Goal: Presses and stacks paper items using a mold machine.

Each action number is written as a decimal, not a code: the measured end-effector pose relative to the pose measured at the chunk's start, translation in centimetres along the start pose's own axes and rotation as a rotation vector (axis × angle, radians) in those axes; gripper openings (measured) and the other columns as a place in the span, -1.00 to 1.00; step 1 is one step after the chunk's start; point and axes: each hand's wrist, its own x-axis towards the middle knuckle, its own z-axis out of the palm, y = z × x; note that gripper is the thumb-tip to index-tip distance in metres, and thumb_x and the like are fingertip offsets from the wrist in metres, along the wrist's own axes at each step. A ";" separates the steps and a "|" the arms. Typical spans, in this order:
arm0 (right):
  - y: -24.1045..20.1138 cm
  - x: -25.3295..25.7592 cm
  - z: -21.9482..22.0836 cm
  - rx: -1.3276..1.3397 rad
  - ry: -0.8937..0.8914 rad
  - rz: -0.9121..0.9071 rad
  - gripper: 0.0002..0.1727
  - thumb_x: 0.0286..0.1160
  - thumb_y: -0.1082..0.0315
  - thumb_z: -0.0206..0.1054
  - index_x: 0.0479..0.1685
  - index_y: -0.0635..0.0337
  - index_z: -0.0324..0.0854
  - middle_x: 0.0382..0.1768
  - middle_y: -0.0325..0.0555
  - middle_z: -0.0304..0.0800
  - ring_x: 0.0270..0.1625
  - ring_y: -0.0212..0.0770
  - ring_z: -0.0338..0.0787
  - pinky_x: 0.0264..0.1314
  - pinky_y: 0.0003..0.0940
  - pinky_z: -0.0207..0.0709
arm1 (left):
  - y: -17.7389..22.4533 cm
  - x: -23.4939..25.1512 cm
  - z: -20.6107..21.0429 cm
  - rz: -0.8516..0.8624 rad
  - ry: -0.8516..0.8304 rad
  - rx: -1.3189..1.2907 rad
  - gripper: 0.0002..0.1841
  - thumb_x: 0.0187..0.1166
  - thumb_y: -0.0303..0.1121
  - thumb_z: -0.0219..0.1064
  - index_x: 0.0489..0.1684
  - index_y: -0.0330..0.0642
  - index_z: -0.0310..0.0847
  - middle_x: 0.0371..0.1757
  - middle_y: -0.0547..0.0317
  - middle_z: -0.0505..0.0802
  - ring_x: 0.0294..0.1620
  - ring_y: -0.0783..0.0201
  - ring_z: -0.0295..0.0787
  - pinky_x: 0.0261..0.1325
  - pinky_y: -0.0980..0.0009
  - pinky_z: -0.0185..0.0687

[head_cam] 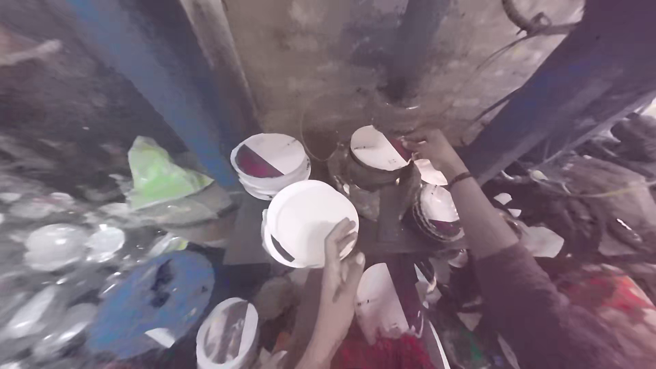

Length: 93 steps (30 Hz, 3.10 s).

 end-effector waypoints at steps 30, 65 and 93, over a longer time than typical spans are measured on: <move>-3.3 -18.2 15.9 0.068 0.340 -0.583 -0.69 0.52 0.49 0.39 0.21 0.36 0.70 -0.05 0.04 0.85 -0.19 -0.38 0.81 -0.10 -0.50 0.71 | 0.3 1.0 -6.9 0.188 0.354 0.994 -0.22 0.44 -0.14 0.48 0.67 -0.31 0.34 0.78 -0.34 0.22 0.81 -0.27 0.02 0.74 -0.30 -0.07; 1.3 -27.6 14.7 -0.019 0.581 -0.911 -0.75 0.73 0.43 0.19 0.28 0.04 0.57 0.23 -0.27 0.69 0.22 -0.49 0.71 0.32 -0.66 0.55 | -1.7 -3.9 -2.1 0.302 0.371 -0.068 -0.92 0.67 -0.33 0.29 -0.04 0.14 0.61 -0.03 0.38 0.88 0.00 0.41 0.85 0.11 0.41 0.80; 10.7 -29.8 12.8 0.214 0.413 -0.209 -0.95 0.63 0.46 0.25 -0.07 0.15 0.56 -0.26 -0.42 0.76 -0.26 -0.59 0.74 -0.13 -0.56 0.69 | -1.6 -9.8 -11.3 -0.257 0.037 0.480 -0.63 0.76 -0.33 -0.02 0.11 -0.34 0.71 0.09 0.22 0.86 0.08 0.56 0.76 0.23 0.55 0.66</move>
